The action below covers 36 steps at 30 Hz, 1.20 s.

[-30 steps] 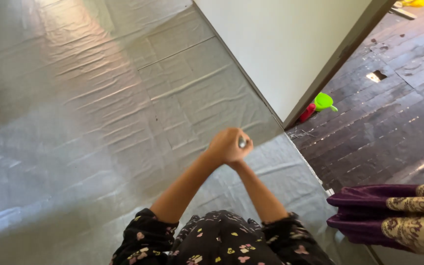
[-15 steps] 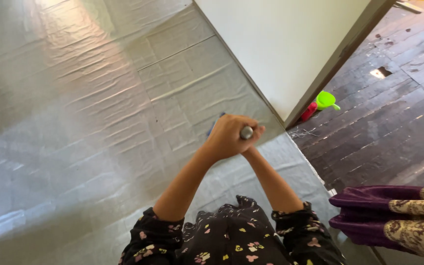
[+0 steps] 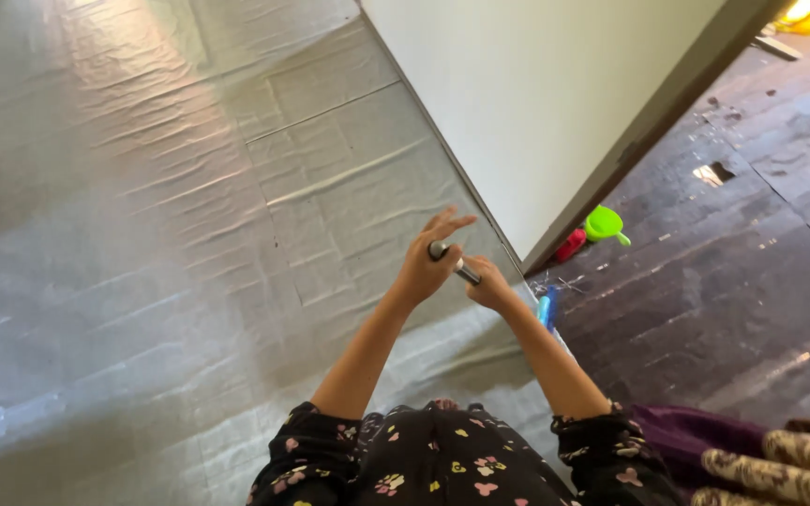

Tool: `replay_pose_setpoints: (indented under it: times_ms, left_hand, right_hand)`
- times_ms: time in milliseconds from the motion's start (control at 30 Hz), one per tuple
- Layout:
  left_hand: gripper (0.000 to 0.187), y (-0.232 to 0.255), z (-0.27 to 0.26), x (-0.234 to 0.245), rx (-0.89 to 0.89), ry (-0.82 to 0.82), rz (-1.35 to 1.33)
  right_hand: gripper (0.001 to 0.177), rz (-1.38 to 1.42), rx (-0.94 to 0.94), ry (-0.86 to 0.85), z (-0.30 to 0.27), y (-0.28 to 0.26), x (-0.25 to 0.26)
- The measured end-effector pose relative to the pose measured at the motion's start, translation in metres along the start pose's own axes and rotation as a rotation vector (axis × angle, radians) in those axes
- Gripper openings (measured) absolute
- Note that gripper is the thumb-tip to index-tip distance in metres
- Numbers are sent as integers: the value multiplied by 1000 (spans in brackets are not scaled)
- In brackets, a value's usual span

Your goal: The person pushes a mop across the floor surface to clean it, moving through several areas of the room.

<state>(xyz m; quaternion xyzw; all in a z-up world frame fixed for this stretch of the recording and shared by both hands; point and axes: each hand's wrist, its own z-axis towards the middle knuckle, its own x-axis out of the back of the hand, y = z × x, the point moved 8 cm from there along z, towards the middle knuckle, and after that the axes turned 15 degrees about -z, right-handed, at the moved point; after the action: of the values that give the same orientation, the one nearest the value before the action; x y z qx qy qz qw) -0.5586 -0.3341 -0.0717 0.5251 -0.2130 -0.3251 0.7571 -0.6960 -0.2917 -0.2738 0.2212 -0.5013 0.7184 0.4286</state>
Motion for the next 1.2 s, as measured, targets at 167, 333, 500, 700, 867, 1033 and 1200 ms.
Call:
replay_pose_setpoints:
  times_ms: [167,333,500,700,867,1033,1200]
  left_hand:
    - [62,26,10,22,36,135,138]
    - [62,41,8,25,-88,205,383]
    - [62,8,21,10,-37,161,704]
    - [74,45,54,10,-72,151,1003]
    - [75,110,61,14,-225,286,1030]
    - [62,136,57,27,-270,371,938]
    - [52,96,59,44,-206,427,766]
  right_hand:
    - [48,120,1,88,35,-23,-31]
    - [52,672,-82,-186,79,-74,-66]
    - [57,982,-79,-191,106,-94,-62]
    - [63,796,20,-160,142,-74,-38]
    - [77,-195,350,-123,158,-122,34]
    - [74,-653,433,-235,167,-160,81]
    - [45,-451,-73,-764,152,-69,47]
